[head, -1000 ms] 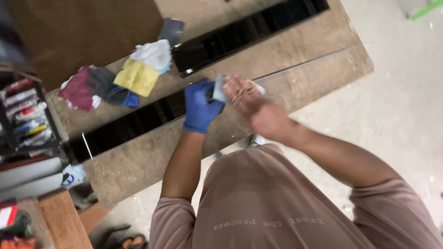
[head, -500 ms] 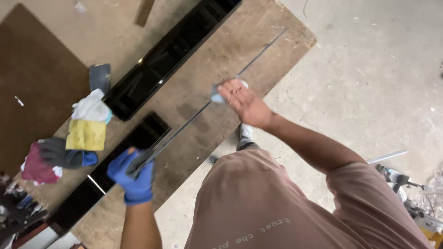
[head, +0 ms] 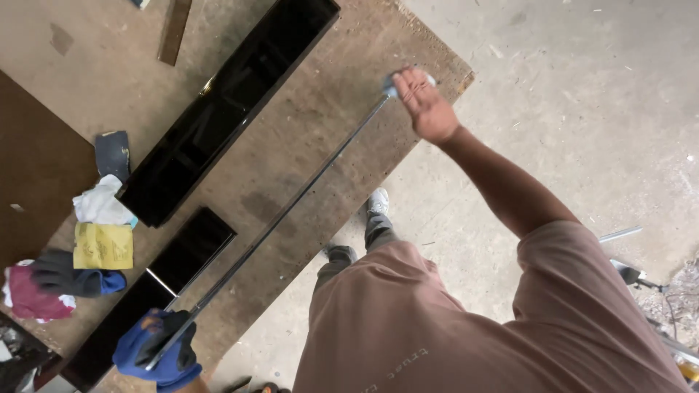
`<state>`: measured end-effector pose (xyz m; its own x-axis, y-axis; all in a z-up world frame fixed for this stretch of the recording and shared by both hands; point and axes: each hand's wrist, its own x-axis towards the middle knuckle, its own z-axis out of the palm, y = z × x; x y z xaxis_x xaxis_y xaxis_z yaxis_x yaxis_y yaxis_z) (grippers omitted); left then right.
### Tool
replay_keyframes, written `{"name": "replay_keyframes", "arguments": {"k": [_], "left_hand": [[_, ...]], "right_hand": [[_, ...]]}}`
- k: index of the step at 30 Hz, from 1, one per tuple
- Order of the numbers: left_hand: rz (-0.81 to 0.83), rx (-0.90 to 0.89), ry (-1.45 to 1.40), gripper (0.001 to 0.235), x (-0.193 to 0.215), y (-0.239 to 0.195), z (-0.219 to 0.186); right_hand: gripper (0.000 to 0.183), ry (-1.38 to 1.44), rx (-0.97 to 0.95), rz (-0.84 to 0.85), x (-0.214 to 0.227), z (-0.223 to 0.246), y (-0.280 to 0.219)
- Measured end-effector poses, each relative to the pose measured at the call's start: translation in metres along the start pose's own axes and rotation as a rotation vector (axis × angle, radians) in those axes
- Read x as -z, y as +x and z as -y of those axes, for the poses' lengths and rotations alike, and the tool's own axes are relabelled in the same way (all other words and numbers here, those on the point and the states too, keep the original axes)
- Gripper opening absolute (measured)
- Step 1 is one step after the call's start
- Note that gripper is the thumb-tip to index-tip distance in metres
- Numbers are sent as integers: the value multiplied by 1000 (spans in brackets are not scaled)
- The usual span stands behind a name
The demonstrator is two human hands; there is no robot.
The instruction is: Sanding the edges of a long rectangular workpiece using a sanding block to ensure a smooth finish.
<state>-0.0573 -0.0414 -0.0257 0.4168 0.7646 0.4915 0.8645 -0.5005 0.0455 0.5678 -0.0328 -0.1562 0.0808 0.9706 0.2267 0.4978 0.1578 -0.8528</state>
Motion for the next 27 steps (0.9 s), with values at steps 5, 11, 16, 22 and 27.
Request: {"name": "replay_keyframes", "arguments": {"k": [5, 11, 16, 22, 27], "left_hand": [[-100, -207, 509, 40, -14, -19, 23], [378, 443, 450, 49, -50, -76, 65], [-58, 490, -540, 38, -27, -20, -8], [-44, 869, -684, 19, -43, -14, -18], [-226, 979, -923, 27, -84, -28, 0]], "right_hand": [[63, -690, -474, 441, 36, -56, -1], [50, -341, -76, -402, 53, -94, -14], [78, -218, -304, -133, 61, -95, 20], [42, -195, -19, 65, 34, -87, 45], [14, -198, 29, 37, 14, -139, 35]]}}
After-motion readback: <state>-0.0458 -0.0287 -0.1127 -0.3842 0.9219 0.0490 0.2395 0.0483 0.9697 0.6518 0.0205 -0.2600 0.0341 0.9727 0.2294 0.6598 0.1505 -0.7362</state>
